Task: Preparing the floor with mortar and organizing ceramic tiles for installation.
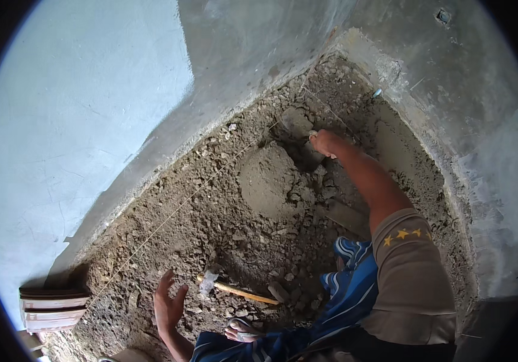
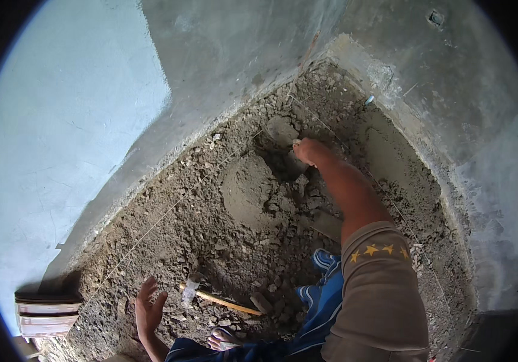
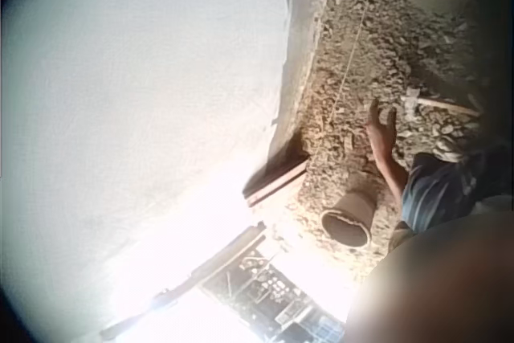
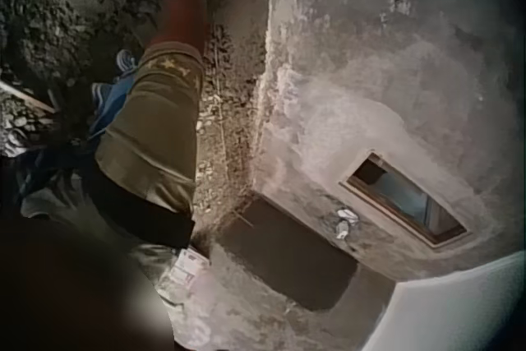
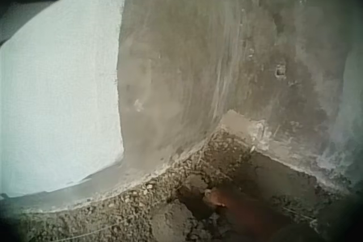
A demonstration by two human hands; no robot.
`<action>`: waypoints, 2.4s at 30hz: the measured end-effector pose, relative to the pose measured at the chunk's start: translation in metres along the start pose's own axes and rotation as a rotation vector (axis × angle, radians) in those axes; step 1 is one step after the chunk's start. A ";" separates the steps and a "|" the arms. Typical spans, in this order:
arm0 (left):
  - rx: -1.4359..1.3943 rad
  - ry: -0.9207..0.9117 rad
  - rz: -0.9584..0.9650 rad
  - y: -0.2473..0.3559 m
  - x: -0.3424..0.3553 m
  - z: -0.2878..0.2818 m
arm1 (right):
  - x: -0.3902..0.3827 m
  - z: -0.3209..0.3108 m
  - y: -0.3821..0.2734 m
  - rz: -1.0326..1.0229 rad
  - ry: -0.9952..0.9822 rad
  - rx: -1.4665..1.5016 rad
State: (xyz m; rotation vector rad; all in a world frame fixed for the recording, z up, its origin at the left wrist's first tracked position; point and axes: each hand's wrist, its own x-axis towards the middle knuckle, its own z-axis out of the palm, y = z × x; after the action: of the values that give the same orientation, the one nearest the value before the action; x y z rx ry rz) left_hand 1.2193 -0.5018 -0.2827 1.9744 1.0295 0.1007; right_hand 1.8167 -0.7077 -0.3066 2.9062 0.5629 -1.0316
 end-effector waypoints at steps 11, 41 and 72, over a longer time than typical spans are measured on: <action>-0.015 -0.174 -0.115 0.015 -0.005 0.031 | -0.110 0.032 0.113 -0.405 0.284 -0.296; 0.272 -0.651 0.117 0.213 -0.053 -0.017 | -0.172 0.003 0.024 -0.528 0.132 -0.176; 0.731 0.305 0.453 -0.020 0.215 0.078 | 0.012 -0.005 0.043 -0.352 0.254 -0.213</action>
State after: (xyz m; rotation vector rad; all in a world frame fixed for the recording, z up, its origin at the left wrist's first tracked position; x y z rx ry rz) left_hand 1.3810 -0.3985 -0.4091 2.9144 0.8483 0.3167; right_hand 1.8430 -0.7435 -0.3151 2.8208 1.1501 -0.5726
